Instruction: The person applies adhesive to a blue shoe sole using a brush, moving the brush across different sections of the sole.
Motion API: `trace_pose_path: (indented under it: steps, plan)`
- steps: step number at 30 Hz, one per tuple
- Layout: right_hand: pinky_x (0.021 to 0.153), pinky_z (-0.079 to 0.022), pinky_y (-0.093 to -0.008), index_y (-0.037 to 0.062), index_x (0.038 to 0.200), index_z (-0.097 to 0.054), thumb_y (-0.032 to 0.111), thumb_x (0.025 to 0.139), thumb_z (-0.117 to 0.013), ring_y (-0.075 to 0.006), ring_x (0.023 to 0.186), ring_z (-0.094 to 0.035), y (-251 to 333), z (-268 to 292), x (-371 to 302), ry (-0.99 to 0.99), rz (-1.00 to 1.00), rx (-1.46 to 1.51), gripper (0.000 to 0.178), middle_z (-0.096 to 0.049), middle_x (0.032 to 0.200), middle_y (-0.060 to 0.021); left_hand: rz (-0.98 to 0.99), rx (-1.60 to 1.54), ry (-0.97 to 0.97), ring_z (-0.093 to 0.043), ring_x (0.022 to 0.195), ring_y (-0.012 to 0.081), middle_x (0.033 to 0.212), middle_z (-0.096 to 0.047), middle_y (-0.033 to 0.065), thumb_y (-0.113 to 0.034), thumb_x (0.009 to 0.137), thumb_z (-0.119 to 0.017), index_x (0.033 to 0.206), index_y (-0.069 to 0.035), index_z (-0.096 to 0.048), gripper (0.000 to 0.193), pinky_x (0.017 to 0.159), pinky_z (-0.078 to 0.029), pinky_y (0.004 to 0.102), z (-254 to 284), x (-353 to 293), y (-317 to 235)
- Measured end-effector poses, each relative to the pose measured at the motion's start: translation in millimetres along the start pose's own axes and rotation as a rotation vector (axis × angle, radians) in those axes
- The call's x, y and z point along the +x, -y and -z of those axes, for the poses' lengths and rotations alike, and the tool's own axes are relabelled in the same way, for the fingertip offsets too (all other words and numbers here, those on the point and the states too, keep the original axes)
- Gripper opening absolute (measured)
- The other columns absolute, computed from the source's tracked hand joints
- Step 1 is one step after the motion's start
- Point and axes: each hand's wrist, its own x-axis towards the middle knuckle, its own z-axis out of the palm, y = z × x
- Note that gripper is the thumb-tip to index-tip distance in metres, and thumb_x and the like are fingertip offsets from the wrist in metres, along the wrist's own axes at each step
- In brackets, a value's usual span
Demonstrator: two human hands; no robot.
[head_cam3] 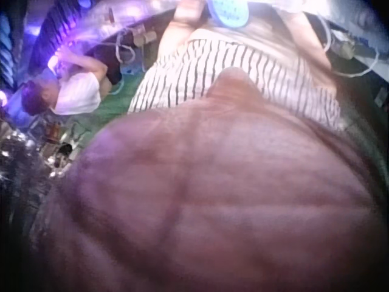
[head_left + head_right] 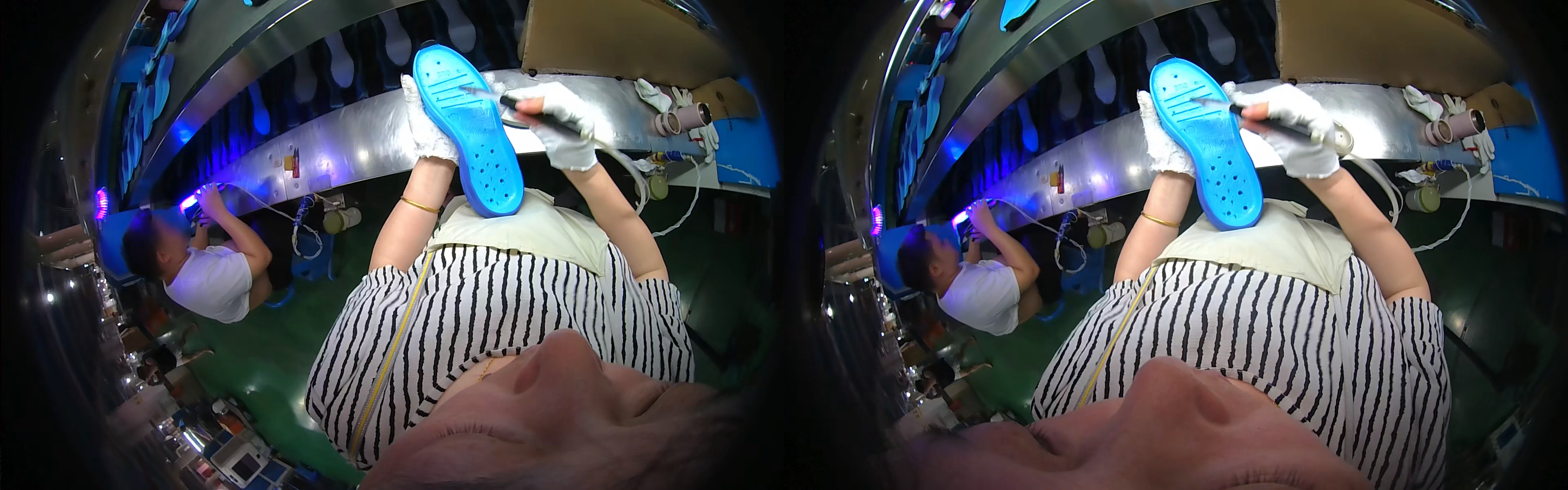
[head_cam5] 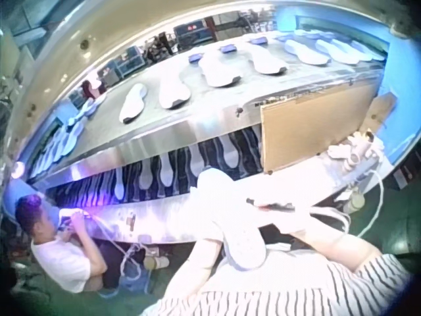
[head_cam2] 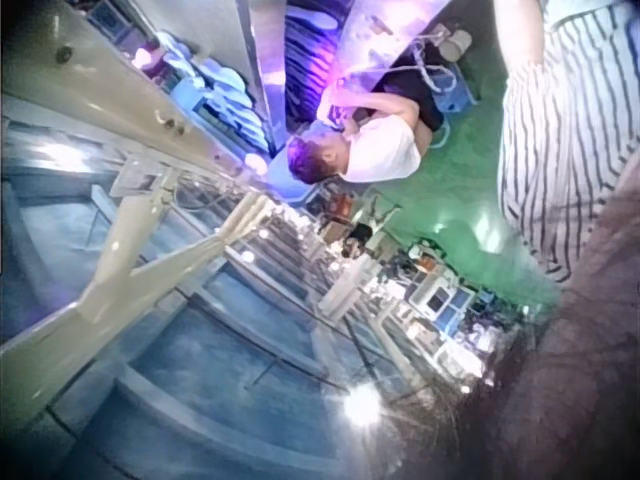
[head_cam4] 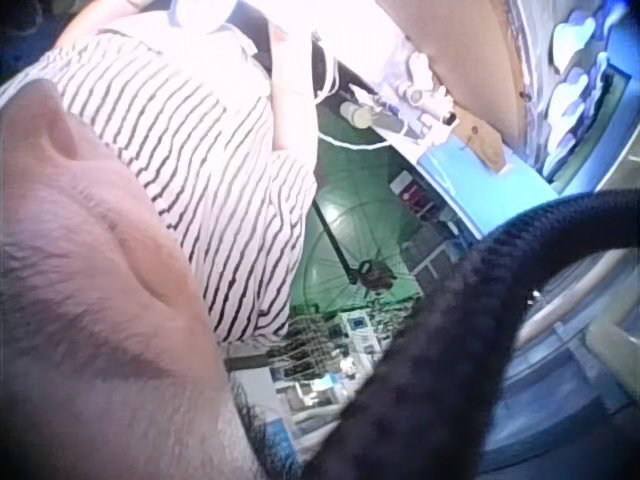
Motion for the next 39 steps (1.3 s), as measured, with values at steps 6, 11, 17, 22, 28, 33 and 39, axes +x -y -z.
trace_pose_path:
  steps: [6,11,17,22,28,33,39]
  plan:
    - [0.079,-0.053,-0.0304,0.0026,0.095,-0.069,-0.005,0.067,-0.074,-0.0270,0.090,-0.066,19,-7,-20,0.341,0.018,-0.167,0.029,-0.067,0.098,-0.0169,0.082,-0.241,0.142,-0.052,0.107,0.0427,0.115,-0.053,0.0287,-0.082,0.072,-0.044,0.124,0.011,-0.043,0.106,0.096,-0.042,0.0537,-16,1,-7]
    - [0.078,-0.053,-0.0287,0.0020,0.096,-0.069,-0.006,0.068,-0.073,-0.0247,0.088,-0.066,21,-13,-22,0.319,-0.256,0.045,0.030,-0.066,0.098,-0.0166,0.092,-0.253,0.119,-0.051,0.110,0.0420,0.116,-0.053,0.0280,-0.083,0.071,-0.043,0.124,0.010,-0.043,0.108,0.098,-0.041,0.0531,-7,3,-7]
    - [0.071,-0.052,-0.0275,0.0031,0.084,-0.068,-0.001,0.070,-0.074,-0.0163,0.075,-0.066,26,15,-35,0.297,-0.509,-0.039,0.016,-0.069,0.081,-0.0077,-0.042,-0.159,0.119,-0.046,0.118,0.0442,0.127,-0.051,0.0247,-0.086,0.071,-0.036,0.131,0.003,-0.041,0.108,0.102,-0.038,0.0528,36,32,-29]
    - [0.058,-0.050,-0.0209,0.0000,0.101,-0.060,0.002,0.080,-0.070,-0.0171,0.072,-0.063,-23,35,-60,-0.567,-0.967,0.759,0.023,-0.063,0.086,-0.0100,-0.116,0.309,-0.197,-0.047,0.120,0.0378,0.132,-0.049,0.0191,-0.064,0.090,-0.034,0.135,-0.005,-0.041,0.075,0.102,-0.038,0.0481,133,90,-45]
    - [0.055,-0.053,-0.0173,0.0031,0.100,-0.058,-0.001,0.080,-0.070,-0.0170,0.073,-0.063,-17,55,-75,-0.835,-1.102,1.075,0.024,-0.061,0.087,-0.0091,-0.286,0.894,-0.612,-0.053,0.112,0.0230,0.127,-0.053,0.0147,-0.013,0.092,-0.056,0.130,-0.002,-0.045,0.041,0.099,-0.040,0.0332,173,97,-31]
    - [0.064,-0.054,-0.0205,0.0048,0.098,-0.056,-0.004,0.078,-0.069,-0.0177,0.076,-0.064,-15,60,-93,-0.921,-1.055,0.942,0.025,-0.061,0.087,-0.0084,-0.399,1.307,-0.321,-0.059,0.100,0.0177,0.110,-0.063,0.0106,-0.026,0.091,-0.058,0.113,-0.001,-0.061,0.033,0.087,-0.046,0.0269,79,67,4]
    - [0.072,-0.050,-0.0227,0.0052,0.093,-0.059,-0.007,0.074,-0.072,-0.0116,0.084,-0.060,-24,60,-108,-0.825,-0.931,0.387,0.025,-0.061,0.086,-0.0028,0.967,0.695,0.351,-0.064,0.080,0.0215,0.104,-0.063,0.0177,-0.056,0.092,-0.044,0.118,0.004,-0.053,0.066,0.068,-0.054,0.0305,1,34,106]
